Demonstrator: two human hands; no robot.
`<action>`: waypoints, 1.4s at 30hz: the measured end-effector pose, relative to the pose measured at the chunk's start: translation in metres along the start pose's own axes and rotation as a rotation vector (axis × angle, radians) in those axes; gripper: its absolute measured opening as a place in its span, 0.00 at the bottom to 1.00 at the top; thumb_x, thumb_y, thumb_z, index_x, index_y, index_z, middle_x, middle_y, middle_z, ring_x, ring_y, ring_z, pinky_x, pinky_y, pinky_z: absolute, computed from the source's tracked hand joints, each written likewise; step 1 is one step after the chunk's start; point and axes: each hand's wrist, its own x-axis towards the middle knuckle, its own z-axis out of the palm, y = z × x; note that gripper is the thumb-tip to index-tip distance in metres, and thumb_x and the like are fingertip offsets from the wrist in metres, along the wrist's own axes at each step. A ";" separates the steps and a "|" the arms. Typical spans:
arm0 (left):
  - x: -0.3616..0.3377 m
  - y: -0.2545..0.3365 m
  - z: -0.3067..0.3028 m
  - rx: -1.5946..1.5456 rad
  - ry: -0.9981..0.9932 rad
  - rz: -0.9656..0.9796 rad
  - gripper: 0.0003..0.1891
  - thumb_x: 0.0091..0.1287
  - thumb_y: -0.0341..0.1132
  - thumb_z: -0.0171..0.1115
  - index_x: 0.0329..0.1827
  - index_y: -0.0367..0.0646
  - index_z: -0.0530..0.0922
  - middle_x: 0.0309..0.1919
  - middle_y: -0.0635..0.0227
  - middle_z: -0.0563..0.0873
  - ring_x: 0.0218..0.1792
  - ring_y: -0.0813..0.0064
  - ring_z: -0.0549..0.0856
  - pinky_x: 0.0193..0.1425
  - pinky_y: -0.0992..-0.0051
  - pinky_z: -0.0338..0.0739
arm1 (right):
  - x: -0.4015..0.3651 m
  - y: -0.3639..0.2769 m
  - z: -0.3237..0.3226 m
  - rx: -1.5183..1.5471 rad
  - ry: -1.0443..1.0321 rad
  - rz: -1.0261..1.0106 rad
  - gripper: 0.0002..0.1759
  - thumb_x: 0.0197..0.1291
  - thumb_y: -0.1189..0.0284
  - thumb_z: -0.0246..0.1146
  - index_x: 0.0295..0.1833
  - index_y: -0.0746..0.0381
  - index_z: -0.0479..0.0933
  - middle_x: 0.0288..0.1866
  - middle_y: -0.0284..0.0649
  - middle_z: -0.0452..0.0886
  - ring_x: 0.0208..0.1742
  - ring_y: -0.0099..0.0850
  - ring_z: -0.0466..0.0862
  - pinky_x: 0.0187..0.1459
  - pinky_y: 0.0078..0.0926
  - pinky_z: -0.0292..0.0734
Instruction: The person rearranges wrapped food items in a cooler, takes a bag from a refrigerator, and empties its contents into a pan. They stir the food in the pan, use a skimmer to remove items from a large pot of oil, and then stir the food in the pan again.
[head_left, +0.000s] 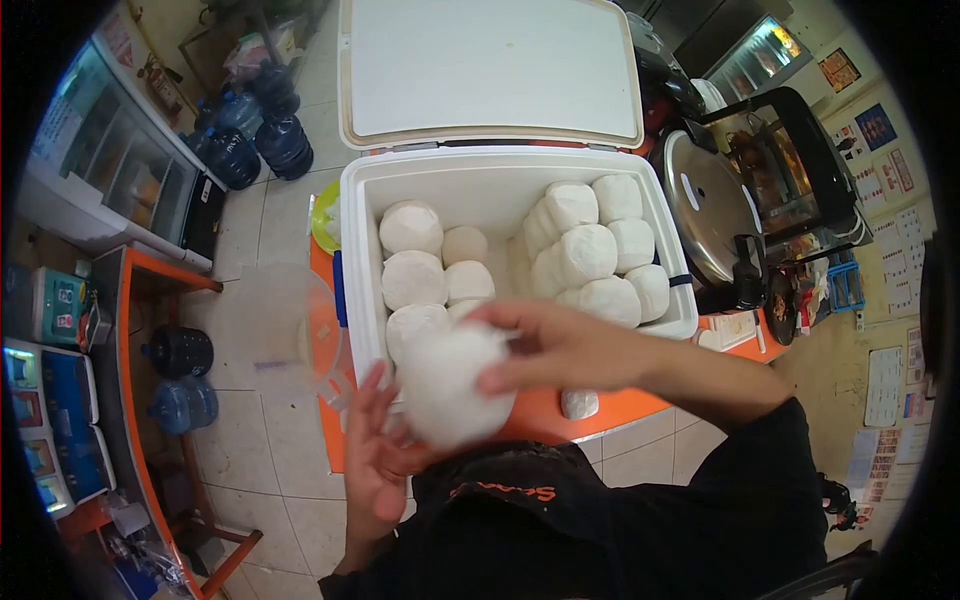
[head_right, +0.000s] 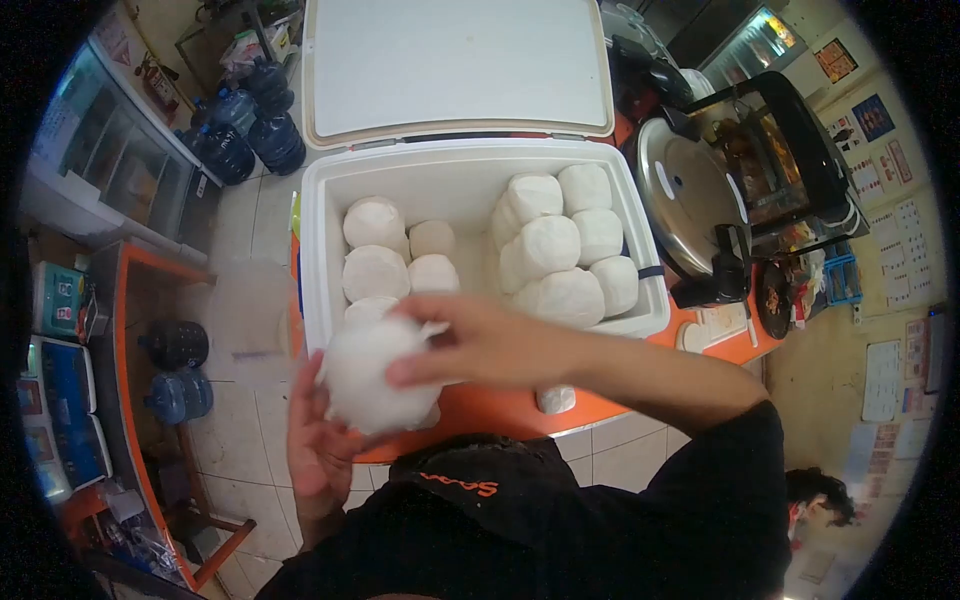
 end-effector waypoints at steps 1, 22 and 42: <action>-0.002 0.000 0.004 -0.067 -0.030 -0.108 0.56 0.50 0.56 0.84 0.76 0.38 0.62 0.67 0.56 0.75 0.65 0.62 0.80 0.68 0.60 0.77 | -0.001 0.002 0.000 -0.146 -0.036 -0.031 0.27 0.68 0.63 0.68 0.67 0.66 0.73 0.57 0.42 0.83 0.59 0.32 0.83 0.59 0.32 0.79; -0.041 -0.153 -0.157 0.474 0.146 -0.434 0.36 0.59 0.33 0.77 0.68 0.32 0.69 0.57 0.55 0.81 0.58 0.64 0.83 0.63 0.64 0.80 | 0.131 0.110 -0.096 -0.653 0.347 0.397 0.49 0.49 0.56 0.79 0.72 0.67 0.67 0.67 0.55 0.75 0.64 0.45 0.79 0.55 0.40 0.81; 0.036 -0.338 -0.092 1.414 -0.299 0.258 0.31 0.59 0.37 0.73 0.64 0.34 0.73 0.54 0.47 0.83 0.56 0.46 0.83 0.61 0.55 0.78 | -0.104 0.431 0.040 -0.193 0.504 0.315 0.45 0.55 0.57 0.76 0.72 0.66 0.66 0.67 0.54 0.75 0.69 0.44 0.76 0.68 0.38 0.72</action>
